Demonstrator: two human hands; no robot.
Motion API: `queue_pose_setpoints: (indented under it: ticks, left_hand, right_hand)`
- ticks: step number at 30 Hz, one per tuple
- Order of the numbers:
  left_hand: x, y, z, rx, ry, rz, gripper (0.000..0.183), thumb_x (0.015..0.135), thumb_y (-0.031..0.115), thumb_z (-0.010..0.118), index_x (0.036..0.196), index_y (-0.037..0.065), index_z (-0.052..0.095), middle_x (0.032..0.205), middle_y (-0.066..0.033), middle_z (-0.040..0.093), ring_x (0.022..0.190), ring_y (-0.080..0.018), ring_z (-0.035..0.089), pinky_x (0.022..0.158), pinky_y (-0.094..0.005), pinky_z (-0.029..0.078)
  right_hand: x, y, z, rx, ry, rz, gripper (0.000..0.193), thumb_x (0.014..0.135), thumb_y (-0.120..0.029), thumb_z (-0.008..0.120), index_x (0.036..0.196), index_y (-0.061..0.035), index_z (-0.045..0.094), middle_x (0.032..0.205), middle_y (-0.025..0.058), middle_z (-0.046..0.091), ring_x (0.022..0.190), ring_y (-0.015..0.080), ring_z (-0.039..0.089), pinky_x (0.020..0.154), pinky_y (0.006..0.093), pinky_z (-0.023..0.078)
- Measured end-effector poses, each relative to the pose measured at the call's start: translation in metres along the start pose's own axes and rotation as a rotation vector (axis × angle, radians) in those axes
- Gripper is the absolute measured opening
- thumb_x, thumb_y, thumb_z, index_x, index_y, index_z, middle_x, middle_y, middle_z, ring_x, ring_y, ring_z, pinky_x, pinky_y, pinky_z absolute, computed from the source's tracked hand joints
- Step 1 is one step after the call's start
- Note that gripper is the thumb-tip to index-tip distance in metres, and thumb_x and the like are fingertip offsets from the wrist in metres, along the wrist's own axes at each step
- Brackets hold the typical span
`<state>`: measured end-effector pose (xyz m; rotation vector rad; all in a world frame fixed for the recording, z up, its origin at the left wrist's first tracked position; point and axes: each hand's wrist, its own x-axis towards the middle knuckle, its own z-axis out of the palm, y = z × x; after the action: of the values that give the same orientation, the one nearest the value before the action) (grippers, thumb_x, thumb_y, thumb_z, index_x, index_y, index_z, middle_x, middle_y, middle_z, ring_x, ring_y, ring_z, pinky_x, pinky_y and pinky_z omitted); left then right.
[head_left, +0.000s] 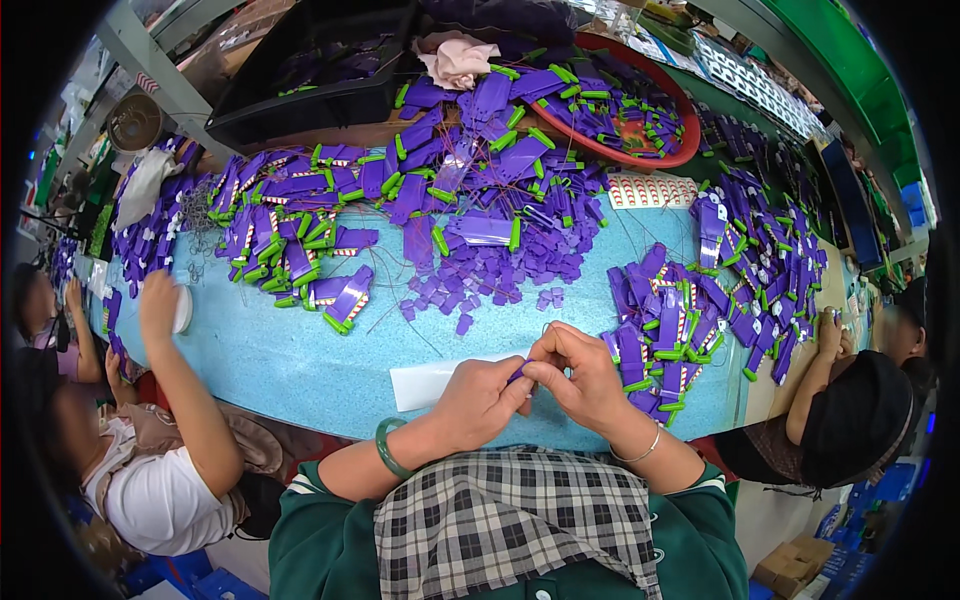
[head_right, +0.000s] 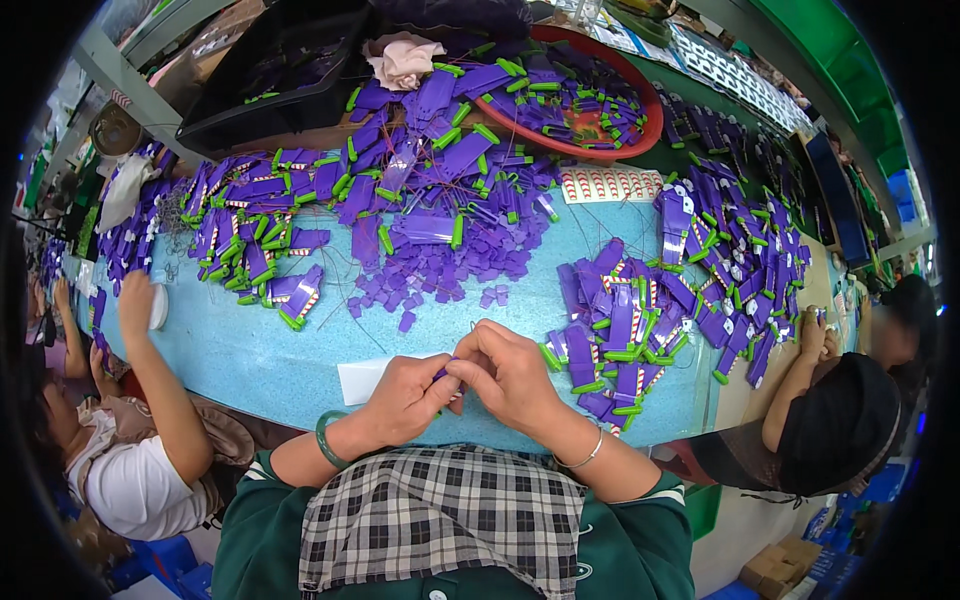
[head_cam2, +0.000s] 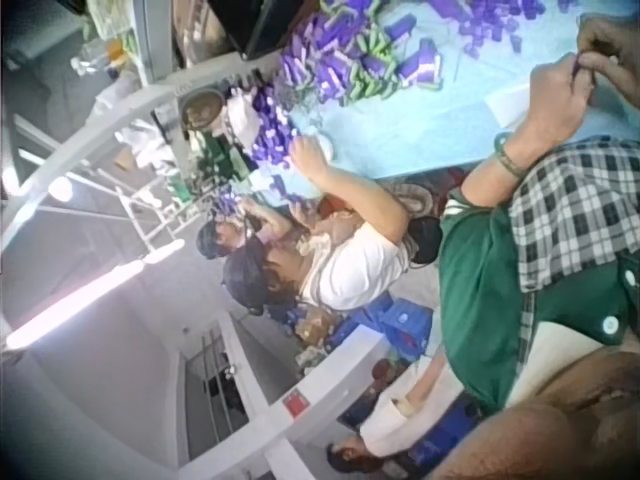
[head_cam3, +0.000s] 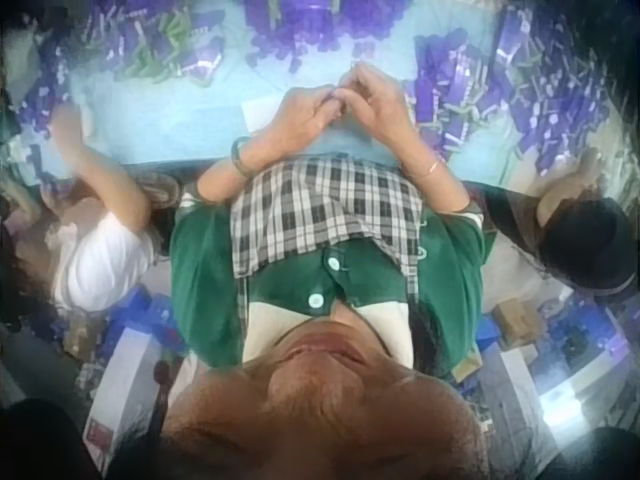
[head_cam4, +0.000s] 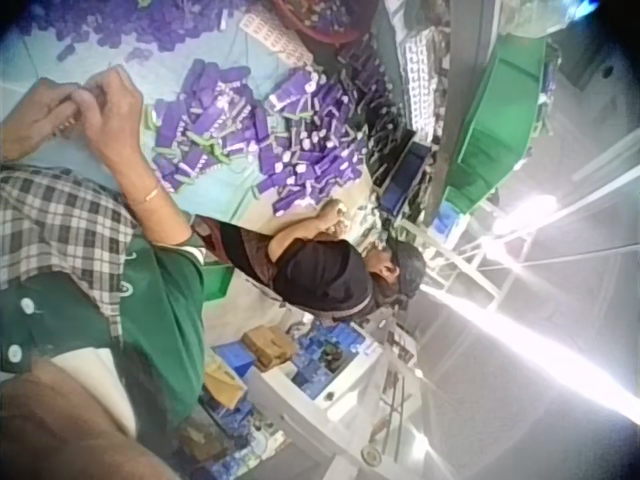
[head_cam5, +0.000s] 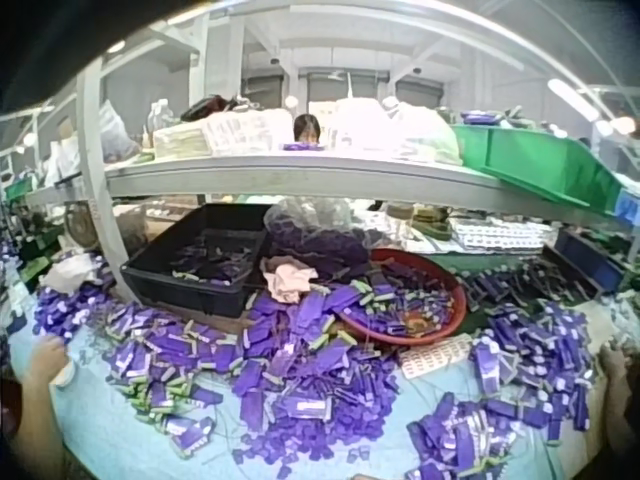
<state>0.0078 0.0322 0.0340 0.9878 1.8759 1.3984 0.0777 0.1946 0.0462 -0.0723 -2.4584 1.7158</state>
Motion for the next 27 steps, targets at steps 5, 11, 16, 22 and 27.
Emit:
queue_pose_setpoints:
  ticks: [5, 11, 16, 22, 27]
  left_hand:
    - [0.018, 0.002, 0.001, -0.141, -0.139, -0.064, 0.02, 0.092, 0.019, 0.052, 0.086, 0.001, 0.059, 0.073, -0.0136, 0.067, 0.066, -0.0264, 0.066, 0.059, -0.036, 0.05]
    - [0.089, -0.006, -0.059, 0.828, 0.048, 0.134, 0.024, 0.083, 0.019, 0.063, 0.099, 0.004, 0.058, 0.083, -0.0127, 0.067, 0.073, -0.031, 0.067, 0.064, -0.041, 0.052]
    - [0.117, -0.03, -0.067, 1.421, 0.175, 0.182, 0.011, 0.075, 0.008, 0.06, 0.085, 0.004, 0.057, 0.073, -0.0096, 0.064, 0.061, -0.023, 0.067, 0.049, -0.0347, 0.052]
    - [0.117, -0.03, -0.076, 1.368, 0.193, 0.336, 0.006, 0.077, 0.007, 0.059, 0.083, 0.005, 0.059, 0.073, -0.0091, 0.065, 0.06, -0.0225, 0.066, 0.049, -0.0328, 0.051]
    - [0.071, 0.037, -0.095, 0.481, 0.305, 0.285, 0.018, 0.09, 0.011, 0.055, 0.103, 0.001, 0.062, 0.077, -0.0123, 0.065, 0.06, -0.0202, 0.065, 0.05, -0.0321, 0.049]
  right_hand:
    - [0.001, 0.006, -0.02, 0.002, -0.02, 0.105, 0.008, 0.083, -0.005, 0.066, 0.08, 0.0001, 0.06, 0.071, 0.0008, 0.056, 0.064, 0.0066, 0.054, 0.054, 0.0213, 0.043]
    - [0.016, 0.011, -0.163, -0.294, -0.041, 0.257, 0.01, 0.08, -0.01, 0.07, 0.081, -0.0014, 0.065, 0.074, 0.0023, 0.064, 0.064, 0.0107, 0.058, 0.058, 0.0258, 0.046]
    - [0.019, -0.001, -0.154, -1.381, 0.494, -0.015, 0.033, 0.067, -0.017, 0.078, 0.094, -0.0056, 0.062, 0.083, 0.0091, 0.06, 0.073, 0.0313, 0.06, 0.065, 0.0403, 0.05]
    - [-0.011, 0.015, -0.028, -0.797, 0.038, -0.388, 0.046, 0.063, -0.02, 0.076, 0.104, -0.007, 0.061, 0.104, 0.0095, 0.062, 0.101, 0.028, 0.057, 0.088, 0.0447, 0.042]
    - [-0.027, 0.043, 0.005, -0.891, -0.108, -0.55, 0.038, 0.07, -0.018, 0.071, 0.105, -0.0063, 0.061, 0.105, 0.0049, 0.063, 0.106, 0.023, 0.057, 0.09, 0.0429, 0.041]
